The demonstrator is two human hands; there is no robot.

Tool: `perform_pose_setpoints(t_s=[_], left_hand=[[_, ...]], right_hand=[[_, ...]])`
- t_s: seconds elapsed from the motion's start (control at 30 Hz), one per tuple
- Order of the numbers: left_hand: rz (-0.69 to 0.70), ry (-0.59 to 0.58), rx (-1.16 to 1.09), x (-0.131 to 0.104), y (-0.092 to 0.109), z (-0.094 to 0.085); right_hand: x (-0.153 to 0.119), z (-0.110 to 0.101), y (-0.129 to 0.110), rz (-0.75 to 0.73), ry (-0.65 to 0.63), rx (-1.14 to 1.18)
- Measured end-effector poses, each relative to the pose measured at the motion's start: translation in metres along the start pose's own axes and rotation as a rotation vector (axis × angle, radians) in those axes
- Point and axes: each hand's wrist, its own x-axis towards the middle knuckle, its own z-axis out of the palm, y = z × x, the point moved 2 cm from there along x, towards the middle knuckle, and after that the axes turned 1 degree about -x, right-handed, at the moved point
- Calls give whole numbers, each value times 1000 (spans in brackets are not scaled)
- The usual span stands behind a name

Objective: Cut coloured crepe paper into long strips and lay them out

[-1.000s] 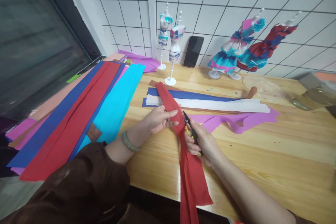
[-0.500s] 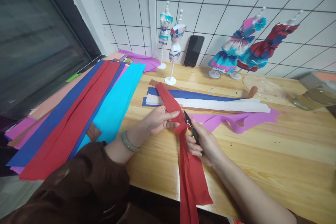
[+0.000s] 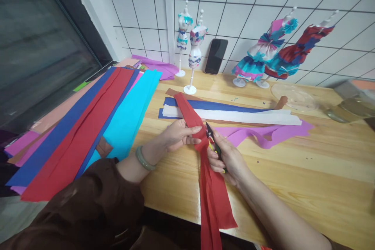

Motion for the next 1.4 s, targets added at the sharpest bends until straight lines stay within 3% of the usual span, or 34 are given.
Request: perform_pose_setpoints(t_s=[1.1, 1.4], left_hand=[[-50, 44, 30, 0, -5, 4], [-51, -28, 80, -1, -9, 4]], right_hand=[[0, -1, -1, -28, 25, -57], [2, -2, 1, 1, 18, -41]])
